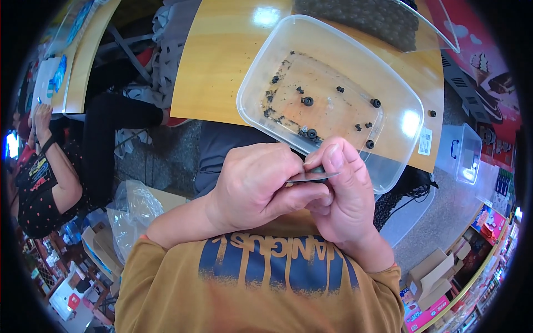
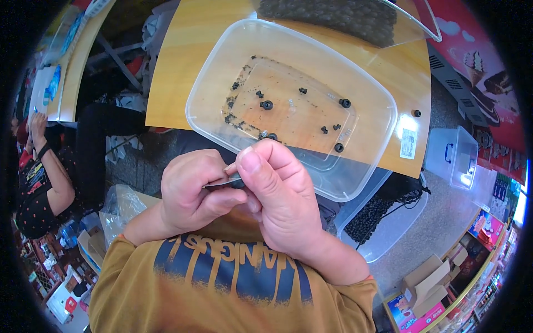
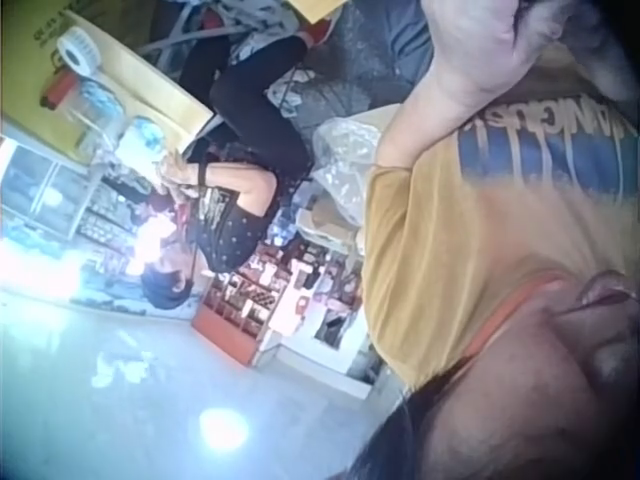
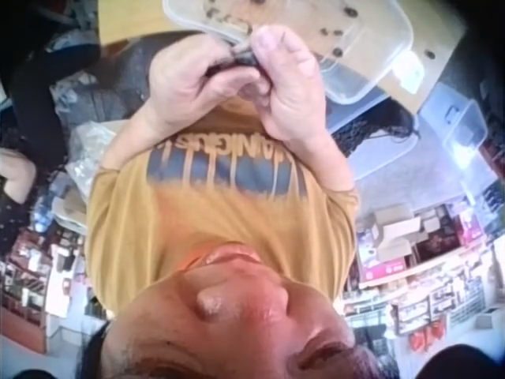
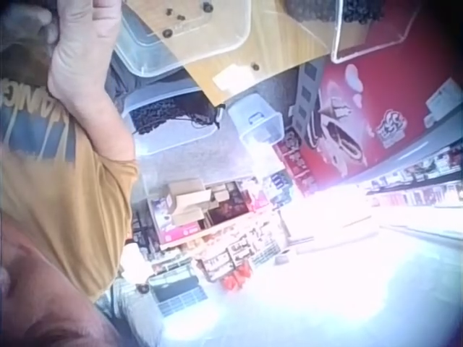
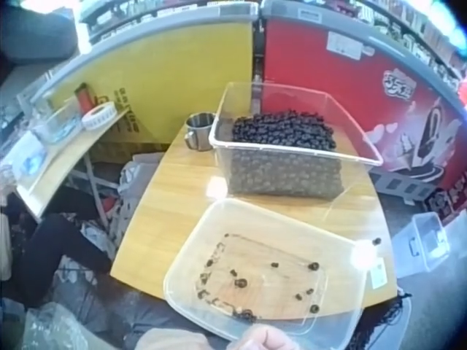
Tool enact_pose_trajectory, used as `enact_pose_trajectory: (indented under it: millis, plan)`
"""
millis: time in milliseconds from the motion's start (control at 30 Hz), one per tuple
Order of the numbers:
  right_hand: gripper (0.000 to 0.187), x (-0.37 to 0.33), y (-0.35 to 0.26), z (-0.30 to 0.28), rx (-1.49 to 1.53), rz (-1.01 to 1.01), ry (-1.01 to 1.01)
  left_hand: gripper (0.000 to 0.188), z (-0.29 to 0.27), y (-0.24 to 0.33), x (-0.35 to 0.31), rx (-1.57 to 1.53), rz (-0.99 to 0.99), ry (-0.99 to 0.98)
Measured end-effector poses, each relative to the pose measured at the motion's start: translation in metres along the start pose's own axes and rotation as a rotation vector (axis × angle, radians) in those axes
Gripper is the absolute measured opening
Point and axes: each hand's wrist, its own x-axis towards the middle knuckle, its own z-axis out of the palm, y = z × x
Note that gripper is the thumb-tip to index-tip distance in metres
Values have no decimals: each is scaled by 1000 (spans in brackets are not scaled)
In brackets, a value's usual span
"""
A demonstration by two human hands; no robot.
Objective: Cleaning and assembling small mechanical components by scraping them with a knife and inserting metal springs.
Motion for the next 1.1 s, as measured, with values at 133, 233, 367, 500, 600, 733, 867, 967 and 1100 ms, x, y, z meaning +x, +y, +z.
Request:
enact_pose_trajectory:
  millis: [133, 233, 367, 500, 600, 733, 867, 967, 1100]
  plan:
    - [26, 1, 3, 2, 58, 37, 60, 34, 1, -5, -2, 37, 5, 5]
    - [26, 2, 5, 3, 85, 48, 46, 35, 1, -7, -4, 41, -5, 16]
    - [26, 2, 4, 7, 71, 60, 95, 35, 1, -10, -5, 43, -14, 8]
    - [26, 3, 6, 6, 68, 45, 53, 35, -1, -8, -4, 45, -32, 0]
    - [25, 3, 5, 9, 56, 51, 83, 35, -2, -9, -6, 49, -35, -8]
    - [21, 1, 5, 4, 103, 85, 56, 35, -3, -11, -7, 61, -19, -42]
    - [19, -2, 4, 7, 152, 119, 78, 34, 1, -11, -10, 46, 3, -18]
    - [23, -1, 8, 14, 33, 79, 176, 33, 4, -13, -14, 27, 34, 15]
    - [18, -5, 11, 7, 112, 98, 71, 29, 5, -17, -19, -6, 71, 5]
